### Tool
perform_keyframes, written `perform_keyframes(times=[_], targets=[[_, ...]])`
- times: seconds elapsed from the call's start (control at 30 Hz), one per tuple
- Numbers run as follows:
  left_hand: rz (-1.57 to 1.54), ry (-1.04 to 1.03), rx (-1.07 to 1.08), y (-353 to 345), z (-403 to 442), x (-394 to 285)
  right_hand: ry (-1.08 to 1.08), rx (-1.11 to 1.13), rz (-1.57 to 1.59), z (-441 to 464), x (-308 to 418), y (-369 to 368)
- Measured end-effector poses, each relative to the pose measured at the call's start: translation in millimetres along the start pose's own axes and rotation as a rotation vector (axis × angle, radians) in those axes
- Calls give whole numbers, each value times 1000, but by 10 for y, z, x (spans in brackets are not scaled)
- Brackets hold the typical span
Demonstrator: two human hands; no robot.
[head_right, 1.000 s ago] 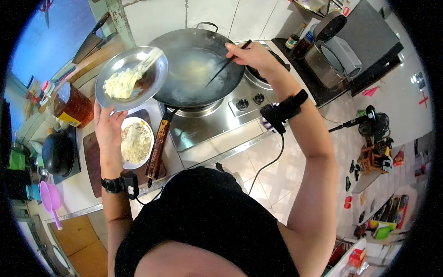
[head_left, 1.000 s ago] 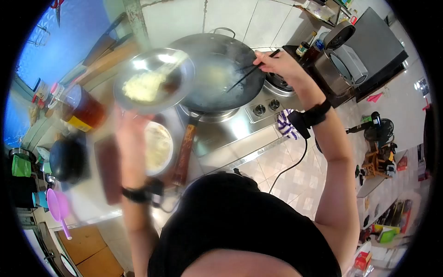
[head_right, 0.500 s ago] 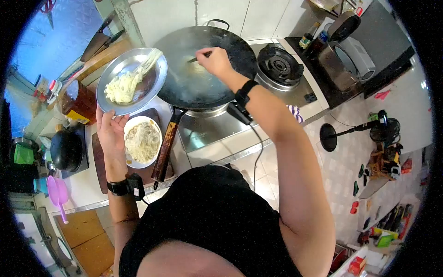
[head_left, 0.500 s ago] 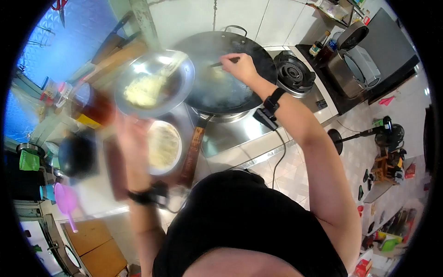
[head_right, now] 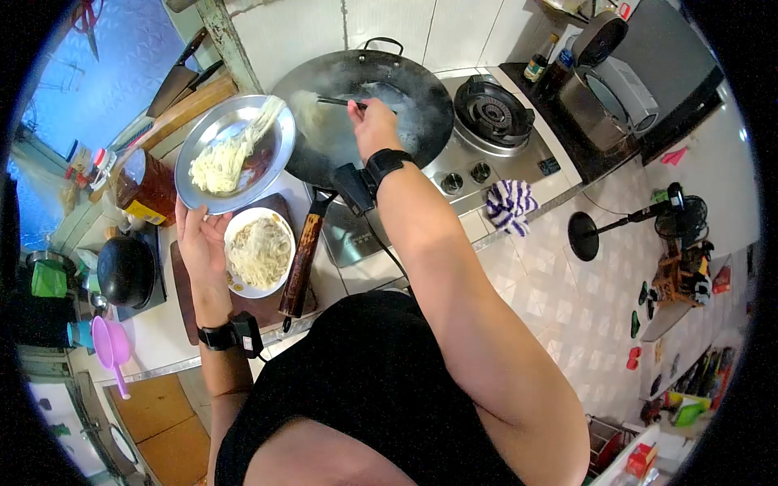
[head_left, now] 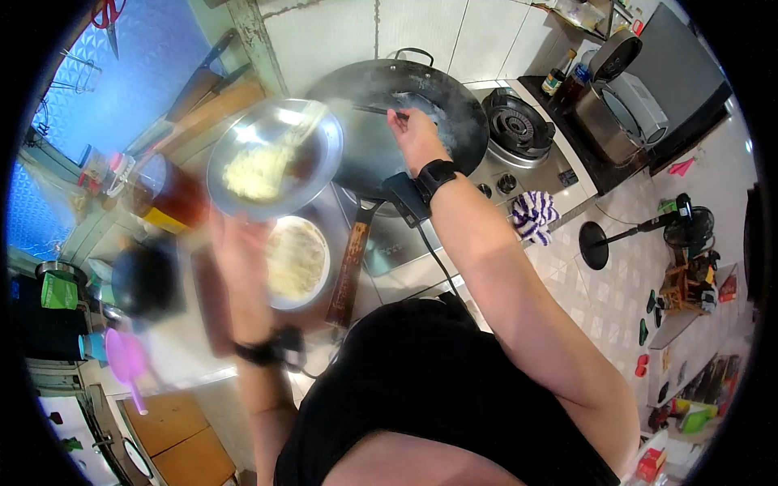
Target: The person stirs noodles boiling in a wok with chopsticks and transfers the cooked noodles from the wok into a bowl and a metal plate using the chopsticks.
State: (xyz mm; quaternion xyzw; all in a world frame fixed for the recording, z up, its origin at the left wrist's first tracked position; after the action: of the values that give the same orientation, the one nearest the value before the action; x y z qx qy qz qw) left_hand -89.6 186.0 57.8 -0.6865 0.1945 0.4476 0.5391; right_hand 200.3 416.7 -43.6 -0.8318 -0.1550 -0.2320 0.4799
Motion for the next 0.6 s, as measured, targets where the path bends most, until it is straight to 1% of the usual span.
perform_keyframes(times=[0.07,0.2,0.27,0.4,0.47,0.5,0.6], targets=[[1,12,42,35,-4,-4,-15,10,79,-28,-11,2],[28,20,28,112,-24,7,-27,44,157,27,6,-70],[16,24,79,72,-31,13,-48,88,208,41,38,-136],[45,39,79,-17,-94,-2,-51,99,248,-14,219,-220],[64,56,34,-38,-117,4,-70,122,261,-51,333,-264],[61,59,35,-39,-115,21,-67,120,259,-64,393,-270],[28,86,24,-39,-89,66,18,208,220,-153,663,-396]])
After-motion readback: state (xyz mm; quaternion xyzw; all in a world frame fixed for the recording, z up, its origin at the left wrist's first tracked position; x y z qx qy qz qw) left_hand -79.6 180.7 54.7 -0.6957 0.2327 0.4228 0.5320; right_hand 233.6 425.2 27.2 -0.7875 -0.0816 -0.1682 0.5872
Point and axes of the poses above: each hand's wrist, its own z-axis towards the middle knuckle, its own y-axis out of the back of the hand, x = y × z, the point moved 7 cm from there along z, towards the middle knuckle, and after that the axes turned 5 degrees about y, right-handed, at the moved point
